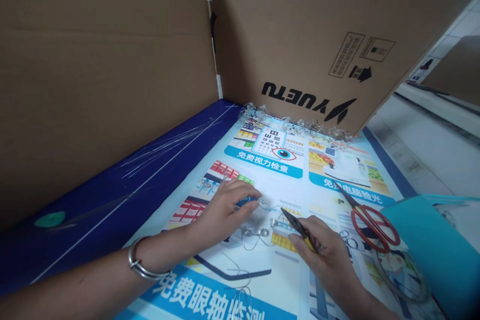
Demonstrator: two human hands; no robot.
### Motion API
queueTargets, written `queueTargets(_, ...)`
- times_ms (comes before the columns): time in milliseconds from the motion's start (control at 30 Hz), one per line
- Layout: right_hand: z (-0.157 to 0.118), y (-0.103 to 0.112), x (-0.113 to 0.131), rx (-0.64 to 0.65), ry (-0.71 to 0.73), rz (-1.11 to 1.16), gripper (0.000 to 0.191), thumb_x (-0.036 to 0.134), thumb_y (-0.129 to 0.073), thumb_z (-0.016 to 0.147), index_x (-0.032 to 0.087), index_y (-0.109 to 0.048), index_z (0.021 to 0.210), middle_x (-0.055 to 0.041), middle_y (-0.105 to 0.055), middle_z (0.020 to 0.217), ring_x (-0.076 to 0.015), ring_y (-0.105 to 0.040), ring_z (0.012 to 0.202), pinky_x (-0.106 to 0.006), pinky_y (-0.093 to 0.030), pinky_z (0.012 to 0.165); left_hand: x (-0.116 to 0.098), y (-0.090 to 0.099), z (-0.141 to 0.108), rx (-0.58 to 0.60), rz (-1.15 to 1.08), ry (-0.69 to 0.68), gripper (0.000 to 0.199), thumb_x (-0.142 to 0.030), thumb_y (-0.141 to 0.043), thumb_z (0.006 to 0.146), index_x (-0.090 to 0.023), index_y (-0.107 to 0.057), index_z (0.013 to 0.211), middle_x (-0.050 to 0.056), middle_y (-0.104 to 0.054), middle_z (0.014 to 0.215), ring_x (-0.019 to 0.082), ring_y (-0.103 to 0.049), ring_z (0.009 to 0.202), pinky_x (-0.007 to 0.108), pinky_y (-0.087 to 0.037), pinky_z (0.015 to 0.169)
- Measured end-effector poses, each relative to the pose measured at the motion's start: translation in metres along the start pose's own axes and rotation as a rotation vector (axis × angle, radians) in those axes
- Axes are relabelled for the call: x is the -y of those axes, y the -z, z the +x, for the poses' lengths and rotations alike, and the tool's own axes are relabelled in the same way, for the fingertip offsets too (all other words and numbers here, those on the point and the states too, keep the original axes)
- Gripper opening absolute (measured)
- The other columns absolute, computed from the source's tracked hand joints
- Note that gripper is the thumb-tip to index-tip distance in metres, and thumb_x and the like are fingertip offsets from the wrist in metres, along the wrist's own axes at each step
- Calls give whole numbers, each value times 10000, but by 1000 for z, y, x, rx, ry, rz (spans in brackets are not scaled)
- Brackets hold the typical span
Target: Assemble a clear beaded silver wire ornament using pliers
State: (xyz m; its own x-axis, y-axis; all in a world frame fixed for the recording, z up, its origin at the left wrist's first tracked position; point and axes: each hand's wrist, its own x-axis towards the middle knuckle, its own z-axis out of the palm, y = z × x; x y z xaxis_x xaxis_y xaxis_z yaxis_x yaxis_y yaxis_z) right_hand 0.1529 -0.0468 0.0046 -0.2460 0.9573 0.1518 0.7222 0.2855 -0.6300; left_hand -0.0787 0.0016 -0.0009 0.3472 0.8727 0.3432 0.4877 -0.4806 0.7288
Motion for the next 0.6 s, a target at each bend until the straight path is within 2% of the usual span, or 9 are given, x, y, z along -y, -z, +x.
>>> queueTargets(133,-1,-1,4,15,25,57,96,277,-512,821,199,-568,812,4,-503,684,-138,-493,627,-231,-392,570,-9,2,-5,74,-7,-146,202,-273,-531,839,-219,-607,1019,37,-643,972,189,-536,934,331,-354,868)
queueTargets(267,-1,-4,9,3,32,102,88,268,-519,818,197,-571,819,5,-495,686,-131,-476,616,-227,-383,559,-15,-1,-7,113,-49,-202,178,-244,-534,842,-213,-606,1002,23,-658,921,175,-546,887,323,-354,852)
queueTargets(367,-1,-7,10,8,41,129,88,260,-523,817,197,-579,843,1,-503,702,-130,-473,621,-227,-384,564,-19,-3,-7,103,-80,-149,143,-241,-505,857,-199,-632,909,15,-662,821,157,-556,800,304,-375,808)
queueTargets(500,-1,-10,8,11,63,147,104,263,-534,811,193,-582,871,-10,-518,731,-136,-484,656,-232,-393,583,-26,-2,-9,153,-161,-9,199,-231,-449,879,-171,-636,846,10,-640,738,118,-559,687,232,-416,676)
queueTargets(600,-2,-11,7,35,86,143,132,283,-546,806,181,-582,882,-19,-522,739,-144,-494,674,-239,-397,586,-32,0,-11,187,-194,1,215,-211,-440,876,-150,-630,796,9,-629,709,98,-558,647,192,-410,605)
